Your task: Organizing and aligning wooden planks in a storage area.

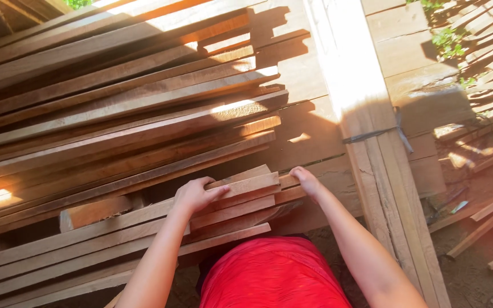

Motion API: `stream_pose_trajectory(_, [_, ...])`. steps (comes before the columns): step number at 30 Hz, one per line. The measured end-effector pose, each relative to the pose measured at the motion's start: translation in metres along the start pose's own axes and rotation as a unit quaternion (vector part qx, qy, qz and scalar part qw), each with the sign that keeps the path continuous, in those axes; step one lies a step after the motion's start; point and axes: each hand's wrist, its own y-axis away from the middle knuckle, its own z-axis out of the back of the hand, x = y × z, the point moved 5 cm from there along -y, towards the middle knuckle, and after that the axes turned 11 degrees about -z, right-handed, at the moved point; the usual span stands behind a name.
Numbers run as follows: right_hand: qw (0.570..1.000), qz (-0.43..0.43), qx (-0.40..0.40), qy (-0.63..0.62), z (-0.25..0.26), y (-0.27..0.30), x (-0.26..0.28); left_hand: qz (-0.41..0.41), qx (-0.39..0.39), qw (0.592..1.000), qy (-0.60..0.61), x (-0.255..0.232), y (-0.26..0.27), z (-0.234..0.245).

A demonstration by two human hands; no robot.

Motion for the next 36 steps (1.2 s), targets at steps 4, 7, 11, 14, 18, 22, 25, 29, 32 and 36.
stream_pose_trajectory(4, [1.000, 0.021, -0.005, 0.002, -0.003, -0.008, 0.000, -0.011, -0.047, 0.998, -0.036, 0.003, -0.001, -0.004])
stream_pose_trajectory(7, [1.000, 0.013, 0.000, 0.021, -0.007, -0.009, -0.009, -0.004, -0.033, 0.999, -0.022, -0.004, 0.004, -0.002])
stream_pose_trajectory(11, [0.992, 0.100, -0.046, 0.060, 0.000, -0.032, -0.013, -0.007, -0.042, 0.998, -0.038, 0.002, 0.001, -0.004])
stream_pose_trajectory(14, [0.977, 0.082, -0.094, 0.171, -0.010, 0.022, 0.053, -0.043, -0.069, 0.996, -0.047, 0.010, 0.001, -0.012])
stream_pose_trajectory(18, [0.991, 0.082, -0.002, 0.106, -0.034, 0.022, 0.112, -0.101, -0.112, 0.987, -0.064, 0.008, 0.003, -0.017])
stream_pose_trajectory(22, [0.976, -0.082, 0.123, 0.162, -0.083, 0.024, 0.152, -0.128, -0.154, 0.977, -0.075, 0.006, 0.005, -0.016])
stream_pose_trajectory(25, [0.941, -0.131, 0.179, 0.256, -0.108, 0.022, 0.160, -0.135, -0.166, 0.973, -0.082, 0.008, 0.008, -0.016])
stream_pose_trajectory(29, [0.896, -0.248, 0.187, 0.317, -0.108, 0.012, 0.146, -0.149, -0.181, 0.970, -0.065, 0.007, 0.009, -0.014])
stream_pose_trajectory(32, [0.885, -0.276, 0.179, 0.331, -0.100, 0.009, 0.146, -0.155, -0.179, 0.969, -0.067, 0.006, 0.006, -0.009])
stream_pose_trajectory(36, [0.883, -0.331, 0.219, 0.249, -0.096, 0.003, 0.131, -0.153, -0.142, 0.977, -0.051, 0.005, 0.002, -0.006])
